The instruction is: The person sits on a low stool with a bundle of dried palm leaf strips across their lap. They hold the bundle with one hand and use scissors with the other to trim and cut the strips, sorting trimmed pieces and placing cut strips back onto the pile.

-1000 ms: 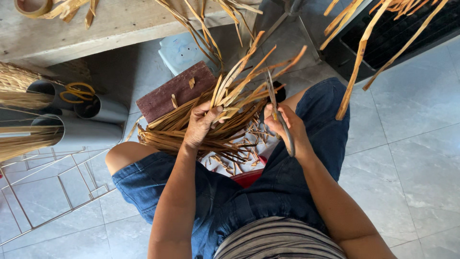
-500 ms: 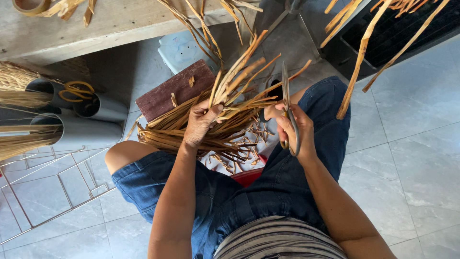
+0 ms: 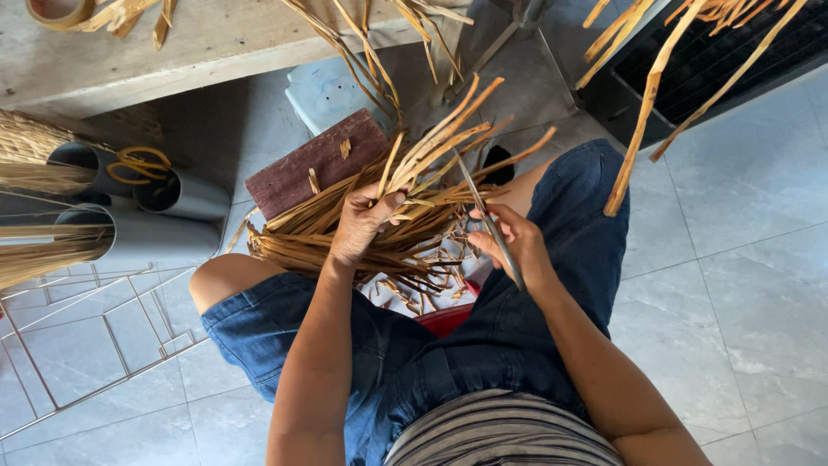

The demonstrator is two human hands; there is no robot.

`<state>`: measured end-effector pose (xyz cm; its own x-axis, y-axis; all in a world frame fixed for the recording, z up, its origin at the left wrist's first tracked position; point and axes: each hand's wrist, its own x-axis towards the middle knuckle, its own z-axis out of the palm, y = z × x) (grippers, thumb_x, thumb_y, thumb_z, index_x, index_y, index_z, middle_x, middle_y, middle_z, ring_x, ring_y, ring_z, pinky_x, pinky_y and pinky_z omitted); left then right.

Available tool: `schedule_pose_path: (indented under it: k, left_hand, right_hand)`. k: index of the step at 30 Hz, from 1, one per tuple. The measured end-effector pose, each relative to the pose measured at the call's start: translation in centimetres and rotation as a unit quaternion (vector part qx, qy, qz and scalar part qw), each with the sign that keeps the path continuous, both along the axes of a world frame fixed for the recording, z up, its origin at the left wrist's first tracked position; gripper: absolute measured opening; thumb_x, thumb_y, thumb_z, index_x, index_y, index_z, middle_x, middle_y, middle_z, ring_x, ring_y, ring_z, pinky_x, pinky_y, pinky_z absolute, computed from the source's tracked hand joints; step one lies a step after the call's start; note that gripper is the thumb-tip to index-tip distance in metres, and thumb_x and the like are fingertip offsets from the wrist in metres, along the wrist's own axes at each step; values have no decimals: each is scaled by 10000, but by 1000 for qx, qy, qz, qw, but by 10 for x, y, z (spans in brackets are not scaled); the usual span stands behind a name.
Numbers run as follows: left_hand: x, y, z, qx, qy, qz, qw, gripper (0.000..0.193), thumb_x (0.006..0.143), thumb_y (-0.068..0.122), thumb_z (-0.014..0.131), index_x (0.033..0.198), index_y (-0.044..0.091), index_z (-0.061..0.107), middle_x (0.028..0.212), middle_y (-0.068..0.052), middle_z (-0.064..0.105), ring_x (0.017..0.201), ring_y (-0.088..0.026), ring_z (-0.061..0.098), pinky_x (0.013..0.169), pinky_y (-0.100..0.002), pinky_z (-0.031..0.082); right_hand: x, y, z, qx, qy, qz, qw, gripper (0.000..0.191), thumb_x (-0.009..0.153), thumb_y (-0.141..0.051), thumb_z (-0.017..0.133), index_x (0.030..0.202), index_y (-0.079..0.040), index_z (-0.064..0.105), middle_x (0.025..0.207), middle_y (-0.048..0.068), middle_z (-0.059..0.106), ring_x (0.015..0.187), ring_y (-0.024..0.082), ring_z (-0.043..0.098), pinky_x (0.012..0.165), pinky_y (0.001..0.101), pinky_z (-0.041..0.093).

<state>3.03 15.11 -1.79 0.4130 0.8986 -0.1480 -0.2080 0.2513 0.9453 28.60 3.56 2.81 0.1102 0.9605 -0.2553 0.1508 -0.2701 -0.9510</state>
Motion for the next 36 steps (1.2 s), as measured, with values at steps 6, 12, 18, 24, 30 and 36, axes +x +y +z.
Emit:
schedule_pose_path:
  k: [6, 12, 18, 24, 30, 36]
  left_hand:
    - [1, 0, -2, -8, 2, 2, 1000, 266, 925, 228, 787, 1153, 92, 786, 760, 40, 682, 621, -39, 584, 502, -201, 382]
    - [5, 2, -9, 6, 25, 2, 1000, 229, 934, 211, 784, 1118, 76, 793, 766, 48, 678, 620, -28, 554, 526, -195, 400]
    - [8, 0, -12, 40, 5, -7, 999, 185, 939, 151, 784, 1100, 62, 786, 863, 36, 715, 722, -49, 601, 653, -223, 517]
    - [10, -2, -9, 49, 3, -16, 999, 175, 943, 119, 773, 1108, 61, 783, 903, 24, 726, 778, -61, 622, 699, -245, 547]
    - [11, -3, -6, 78, 33, -64, 994, 215, 940, 138, 760, 1143, 64, 768, 926, 15, 740, 766, -62, 634, 689, -238, 556]
    - [10, -1, -9, 83, 39, -65, 994, 235, 949, 161, 761, 1160, 56, 770, 923, -11, 756, 746, -75, 645, 683, -242, 559]
  right_hand:
    - [-1, -6, 3, 74, 0, -48, 996, 312, 912, -109, 741, 1203, -23, 665, 661, -24, 602, 458, 46, 494, 406, 220, 387]
    - [6, -10, 10, 196, -7, -50, 979, 398, 943, -82, 728, 1313, -16, 598, 824, 8, 620, 669, 58, 561, 601, 220, 469]
    - [3, -3, 17, 169, -41, 22, 984, 379, 944, -79, 753, 1292, 6, 629, 960, 48, 642, 828, 115, 613, 755, 257, 534]
    - [4, 5, 22, 110, -51, 7, 993, 482, 901, -139, 791, 1325, 4, 611, 865, 27, 616, 781, 87, 622, 711, 240, 551]
    - [1, 11, 26, 227, -103, 25, 968, 448, 912, -109, 799, 1289, 19, 594, 925, 15, 680, 868, 87, 681, 778, 235, 584]
    - [1, 12, 23, 104, -16, -58, 993, 368, 883, -47, 789, 1228, -10, 667, 784, 15, 674, 553, 82, 524, 460, 245, 405]
